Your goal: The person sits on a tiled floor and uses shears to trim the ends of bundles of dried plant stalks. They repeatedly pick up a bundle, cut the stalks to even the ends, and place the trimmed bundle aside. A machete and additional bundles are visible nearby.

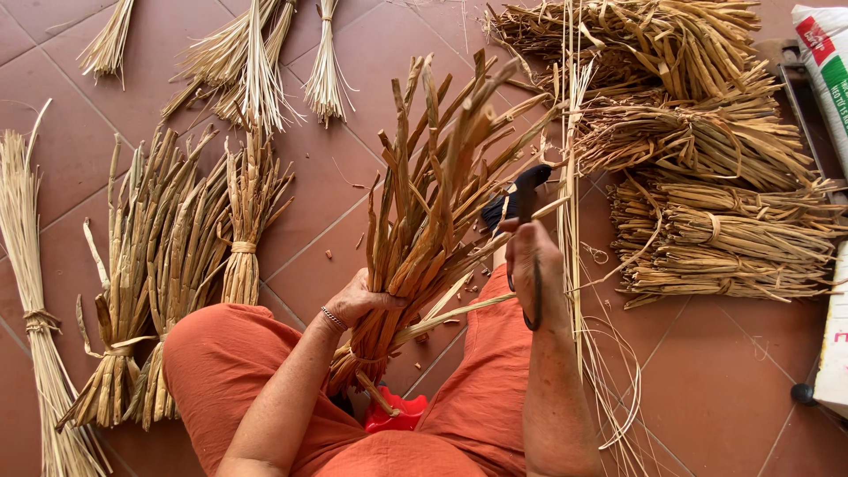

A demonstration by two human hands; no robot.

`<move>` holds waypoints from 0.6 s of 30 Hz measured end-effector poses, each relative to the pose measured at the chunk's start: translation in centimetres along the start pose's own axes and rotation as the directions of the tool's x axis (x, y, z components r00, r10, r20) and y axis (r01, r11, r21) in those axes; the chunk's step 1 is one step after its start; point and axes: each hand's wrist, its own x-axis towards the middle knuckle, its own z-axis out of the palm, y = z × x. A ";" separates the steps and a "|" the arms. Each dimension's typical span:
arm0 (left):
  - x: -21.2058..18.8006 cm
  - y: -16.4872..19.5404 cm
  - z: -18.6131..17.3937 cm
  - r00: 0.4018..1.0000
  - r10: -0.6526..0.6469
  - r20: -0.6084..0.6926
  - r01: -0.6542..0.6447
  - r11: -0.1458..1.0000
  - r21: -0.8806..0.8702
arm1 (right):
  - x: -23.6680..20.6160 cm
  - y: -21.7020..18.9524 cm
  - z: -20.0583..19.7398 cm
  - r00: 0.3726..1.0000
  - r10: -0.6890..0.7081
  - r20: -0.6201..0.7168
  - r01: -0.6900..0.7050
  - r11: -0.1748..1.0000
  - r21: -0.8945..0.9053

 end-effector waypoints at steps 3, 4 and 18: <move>-0.1 0.1 0.1 1.000 -0.011 -0.016 0.011 1.000 0.012 | -0.9 0.7 0.4 0.998 0.040 0.048 -0.032 0.990 -0.140; -0.1 0.1 0.1 1.000 -0.011 -0.012 0.011 1.000 0.003 | -1.2 0.8 0.5 0.998 0.036 0.061 -0.026 0.988 -0.155; -0.2 0.2 -0.1 1.000 0.005 -0.011 -0.005 1.000 0.030 | -1.7 1.8 1.1 0.980 -0.180 0.087 0.186 0.980 -0.064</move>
